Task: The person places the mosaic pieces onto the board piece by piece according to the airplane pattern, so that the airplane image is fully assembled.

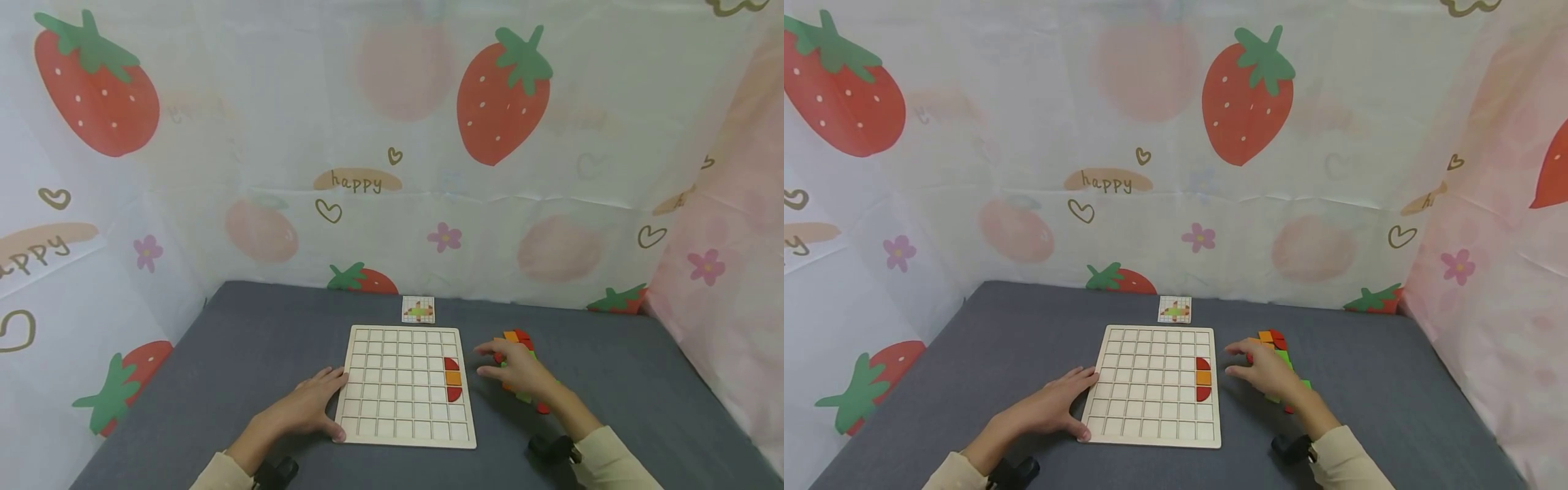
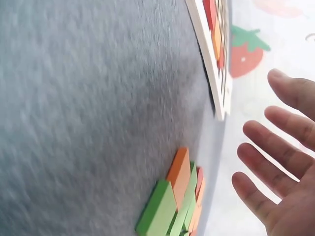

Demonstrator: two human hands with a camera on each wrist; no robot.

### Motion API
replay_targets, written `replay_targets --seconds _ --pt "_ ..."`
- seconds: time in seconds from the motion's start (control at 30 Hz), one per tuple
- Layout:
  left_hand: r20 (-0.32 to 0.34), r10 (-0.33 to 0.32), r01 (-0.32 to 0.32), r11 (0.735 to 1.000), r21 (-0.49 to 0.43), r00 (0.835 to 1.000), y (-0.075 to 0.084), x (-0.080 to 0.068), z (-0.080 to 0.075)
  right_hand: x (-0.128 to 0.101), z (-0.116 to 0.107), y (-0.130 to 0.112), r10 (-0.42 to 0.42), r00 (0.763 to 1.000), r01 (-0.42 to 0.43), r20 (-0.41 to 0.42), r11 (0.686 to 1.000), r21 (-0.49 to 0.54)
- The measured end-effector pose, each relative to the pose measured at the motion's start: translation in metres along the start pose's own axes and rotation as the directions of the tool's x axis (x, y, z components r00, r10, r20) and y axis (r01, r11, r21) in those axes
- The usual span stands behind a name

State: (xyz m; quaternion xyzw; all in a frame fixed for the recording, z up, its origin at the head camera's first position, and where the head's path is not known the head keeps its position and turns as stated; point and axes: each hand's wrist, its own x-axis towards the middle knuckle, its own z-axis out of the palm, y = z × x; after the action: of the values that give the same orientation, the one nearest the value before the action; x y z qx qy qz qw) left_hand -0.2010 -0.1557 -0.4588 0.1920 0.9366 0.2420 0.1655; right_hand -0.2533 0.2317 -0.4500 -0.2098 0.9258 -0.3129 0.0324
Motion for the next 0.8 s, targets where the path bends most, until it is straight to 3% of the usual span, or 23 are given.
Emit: replay_targets --seconds 0.47,0.8 --pt "0.000 0.005 -0.005 1.000 -0.004 1.000 0.001 -0.001 -0.002 0.016 -0.014 0.013 0.020 1.000 -0.022 -0.022 0.993 -0.117" --pt "0.005 -0.002 0.002 1.000 0.003 1.000 0.001 0.000 0.000 0.026 -0.017 0.025 0.055 0.998 -0.056 -0.011 0.989 -0.140"
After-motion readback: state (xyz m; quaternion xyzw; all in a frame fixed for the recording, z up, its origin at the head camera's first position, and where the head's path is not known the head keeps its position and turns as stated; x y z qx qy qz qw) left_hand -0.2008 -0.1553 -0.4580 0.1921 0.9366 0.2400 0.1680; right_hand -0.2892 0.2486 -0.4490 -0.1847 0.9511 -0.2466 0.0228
